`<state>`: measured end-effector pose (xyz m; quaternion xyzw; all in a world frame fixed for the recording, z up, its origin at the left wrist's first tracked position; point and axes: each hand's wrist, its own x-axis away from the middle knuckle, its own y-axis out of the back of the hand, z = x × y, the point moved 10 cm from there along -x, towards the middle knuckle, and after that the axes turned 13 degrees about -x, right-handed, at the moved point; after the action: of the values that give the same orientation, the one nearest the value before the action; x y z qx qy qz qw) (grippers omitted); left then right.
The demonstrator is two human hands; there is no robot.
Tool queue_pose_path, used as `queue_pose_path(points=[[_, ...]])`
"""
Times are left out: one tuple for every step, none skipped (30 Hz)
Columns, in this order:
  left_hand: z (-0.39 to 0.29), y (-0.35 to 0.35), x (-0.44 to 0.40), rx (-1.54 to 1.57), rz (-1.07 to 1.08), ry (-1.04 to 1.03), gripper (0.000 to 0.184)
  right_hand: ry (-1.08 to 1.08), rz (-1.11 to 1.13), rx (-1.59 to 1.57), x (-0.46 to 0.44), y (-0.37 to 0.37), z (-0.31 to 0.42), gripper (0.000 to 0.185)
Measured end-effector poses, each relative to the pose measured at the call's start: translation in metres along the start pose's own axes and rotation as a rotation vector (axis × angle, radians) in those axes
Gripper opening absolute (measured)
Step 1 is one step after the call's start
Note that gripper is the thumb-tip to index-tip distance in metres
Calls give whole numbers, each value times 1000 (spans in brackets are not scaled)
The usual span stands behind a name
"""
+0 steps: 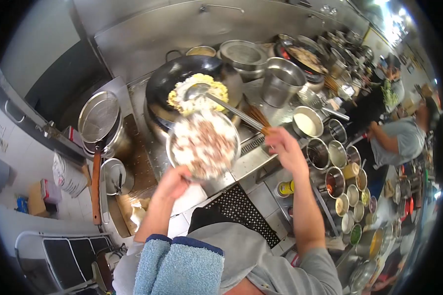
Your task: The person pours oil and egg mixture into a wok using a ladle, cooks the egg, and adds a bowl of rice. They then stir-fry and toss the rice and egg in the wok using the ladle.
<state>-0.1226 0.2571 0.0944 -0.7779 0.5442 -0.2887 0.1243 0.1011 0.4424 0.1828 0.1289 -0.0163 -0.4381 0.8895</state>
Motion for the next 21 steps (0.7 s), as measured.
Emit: queue_pose_path(points=[[-36,12,-10,-52,-58,-111,56,80,-50,181,-29,-5,13,28],[-71,20,-22,-108,-109,-220,55,179,-31,328,-55,-12,12,29],[-103,28,-36,-159,-184,-335,55,280,-17,477,-79,-19,0,30],[-135,33,-49,-210,-256,-450,55,382,-6,627,-93,-25,-7,31],[-160,40,-62,-349,-358,-503,54,260,63,632,-103,-29,-28,33],[-185,48,-76,-488,-459,-553,54,137,132,635,-107,-32,-48,35],[-204,60,-93,-598,-561,-569,54,6,201,636,-103,-34,-68,37],[-221,75,-114,-708,-663,-587,56,-1,194,591,-96,-35,-71,38],[-245,83,-128,-1024,-855,-724,55,2,191,550,-90,-37,-71,39],[-258,83,-139,-1351,-1050,-841,55,-1,196,505,-83,-43,-72,40],[-264,77,-155,-1413,-1086,-928,58,-152,179,397,-76,-46,-77,41],[-263,67,-169,-1479,-1114,-1012,60,-309,161,285,-64,-51,-79,42],[-256,66,-194,-1572,-1051,-949,63,-463,140,173,-51,-54,-88,42],[-243,61,-214,-1739,-1041,-822,64,-412,120,211,-49,-52,-94,43],[-221,78,-250,-1875,-952,-703,64,-359,99,249,-46,-49,-107,44],[-202,94,-286,-1998,-858,-581,64,-304,77,289,-42,-46,-120,45],[-209,92,-297,-1978,-857,-597,64,-177,32,264,-38,-41,-129,45],[-215,91,-307,-1960,-854,-607,64,-55,-9,235,-30,-38,-133,46],[-219,92,-314,-1949,-847,-615,65,5,-23,177,-24,-37,-121,45],[-228,87,-309,-1936,-855,-620,65,-85,-12,133,-16,-34,-138,46],[-244,81,-303,-1923,-865,-632,66,-169,-2,89,-9,-29,-157,46]])
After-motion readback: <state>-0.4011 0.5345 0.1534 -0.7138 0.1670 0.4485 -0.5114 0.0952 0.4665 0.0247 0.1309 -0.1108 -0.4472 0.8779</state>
